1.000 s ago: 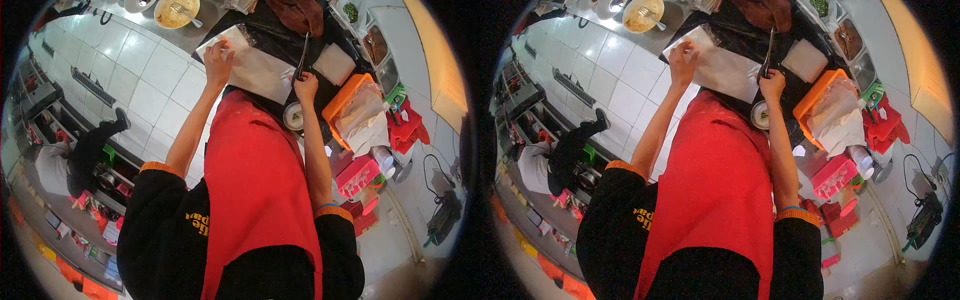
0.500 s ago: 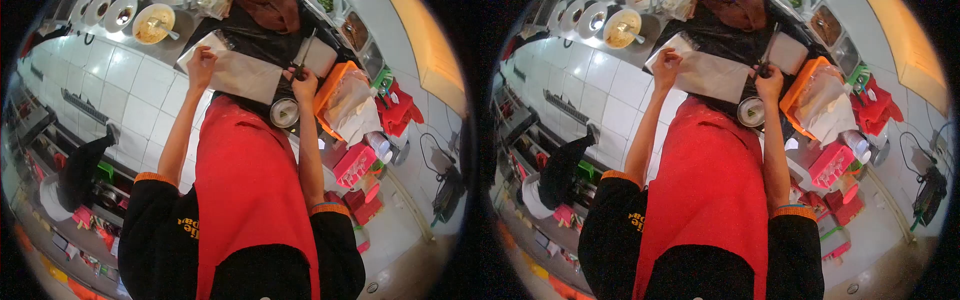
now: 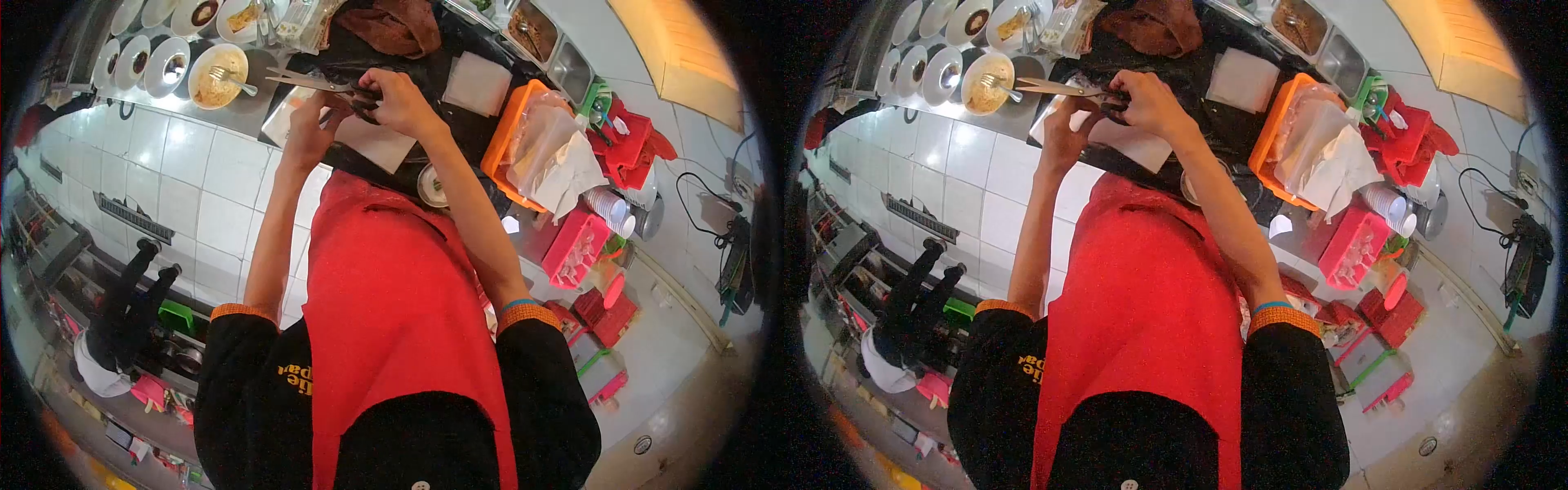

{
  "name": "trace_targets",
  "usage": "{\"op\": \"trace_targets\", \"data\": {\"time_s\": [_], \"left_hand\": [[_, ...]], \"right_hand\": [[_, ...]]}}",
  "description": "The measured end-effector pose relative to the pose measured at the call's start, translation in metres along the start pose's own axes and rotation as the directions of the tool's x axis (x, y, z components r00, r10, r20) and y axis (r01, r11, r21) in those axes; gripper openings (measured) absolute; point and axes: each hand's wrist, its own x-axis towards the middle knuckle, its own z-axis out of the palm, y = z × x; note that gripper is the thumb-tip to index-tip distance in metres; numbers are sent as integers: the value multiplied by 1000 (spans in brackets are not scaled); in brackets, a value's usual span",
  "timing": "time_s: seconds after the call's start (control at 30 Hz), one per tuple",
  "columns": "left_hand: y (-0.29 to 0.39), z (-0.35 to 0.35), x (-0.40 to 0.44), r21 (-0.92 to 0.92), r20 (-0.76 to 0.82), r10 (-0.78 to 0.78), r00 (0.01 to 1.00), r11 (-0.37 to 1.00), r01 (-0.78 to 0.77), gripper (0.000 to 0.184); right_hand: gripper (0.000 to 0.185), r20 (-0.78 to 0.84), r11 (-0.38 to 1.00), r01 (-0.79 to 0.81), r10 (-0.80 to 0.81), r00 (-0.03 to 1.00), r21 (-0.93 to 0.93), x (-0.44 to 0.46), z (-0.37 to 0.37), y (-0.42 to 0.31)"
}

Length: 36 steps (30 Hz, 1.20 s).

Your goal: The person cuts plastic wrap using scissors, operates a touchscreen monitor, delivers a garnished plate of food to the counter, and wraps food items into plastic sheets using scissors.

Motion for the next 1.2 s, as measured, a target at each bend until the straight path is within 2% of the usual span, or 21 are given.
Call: {"op": "trace_targets", "data": {"time_s": [0.03,0.17,0.23,0.3,0.33,0.4,0.5,0.6,0.67,0.73,0.8,0.83,0.87,0.9,0.93,0.97,1.0,1.07,1.1,1.13,1.2], "left_hand": [[1,0,2,-24,-20,-6,1000,1000,6,29],[7,2,3,-147,-152,-12,988,989,-11,40],[-3,-1,1,-174,-144,-24,989,985,-2,45],[-25,-5,-6,-303,-87,-133,987,948,101,55],[-39,-6,-7,-246,-121,-128,984,965,96,52],[-40,-2,-6,-739,-75,-315,946,654,159,39],[-31,-7,4,-640,-60,-289,956,746,185,24],[-8,-13,17,-727,-53,-239,969,675,126,16],[5,-25,23,-663,-50,-215,975,738,129,16],[16,-35,29,-592,-39,-189,981,796,129,16],[23,-44,34,-528,44,-177,983,832,173,18],[21,-47,36,-527,48,-173,984,833,172,18],[17,-51,41,-375,83,-137,987,913,159,22],[20,-53,45,-213,123,-106,987,968,130,25],[24,-55,47,-211,127,-100,987,970,125,25],[37,-62,50,-141,172,-111,979,981,136,26],[45,-66,53,-69,214,-126,969,987,144,27],[49,-68,61,-59,253,-135,958,986,155,28],[47,-68,65,-51,291,-148,945,984,170,29],[34,-63,69,-50,290,-152,945,984,173,29],[-11,-41,79,-85,405,3,914,996,35,28]], "right_hand": [[32,-10,993,34,-35,999,-112,0,-6,-4],[33,-7,997,-42,42,999,-70,-1,-20,-13],[37,8,977,-81,81,997,199,-1,-21,-1],[38,-23,946,-134,147,989,294,-5,-27,4],[37,-46,925,-164,191,981,344,-7,-33,0],[34,51,760,-263,291,955,594,-10,-43,-3],[40,16,751,-240,292,956,616,-15,-53,-2],[40,19,755,-175,211,977,632,-18,-74,-17],[41,6,729,-181,235,972,660,-20,-90,-21],[44,-11,794,-187,237,971,579,-19,-104,-38],[48,-98,901,28,16,995,434,-15,-109,-51],[53,-93,964,65,-42,995,257,-13,-110,-59],[53,-99,964,64,-40,994,257,-11,-101,-61],[54,-78,939,16,12,997,343,-8,-90,-60],[55,-52,905,-32,59,997,424,-6,-81,-60],[50,-17,933,-153,167,986,325,-4,-75,-61],[50,-21,933,-150,166,986,326,-5,-65,-50],[42,11,785,-232,276,961,575,-2,-41,-27],[38,95,693,-373,405,909,617,-7,-39,-24],[38,99,692,-375,404,909,617,-9,-35,-18],[38,77,697,-415,462,884,585,-19,-16,12]]}}
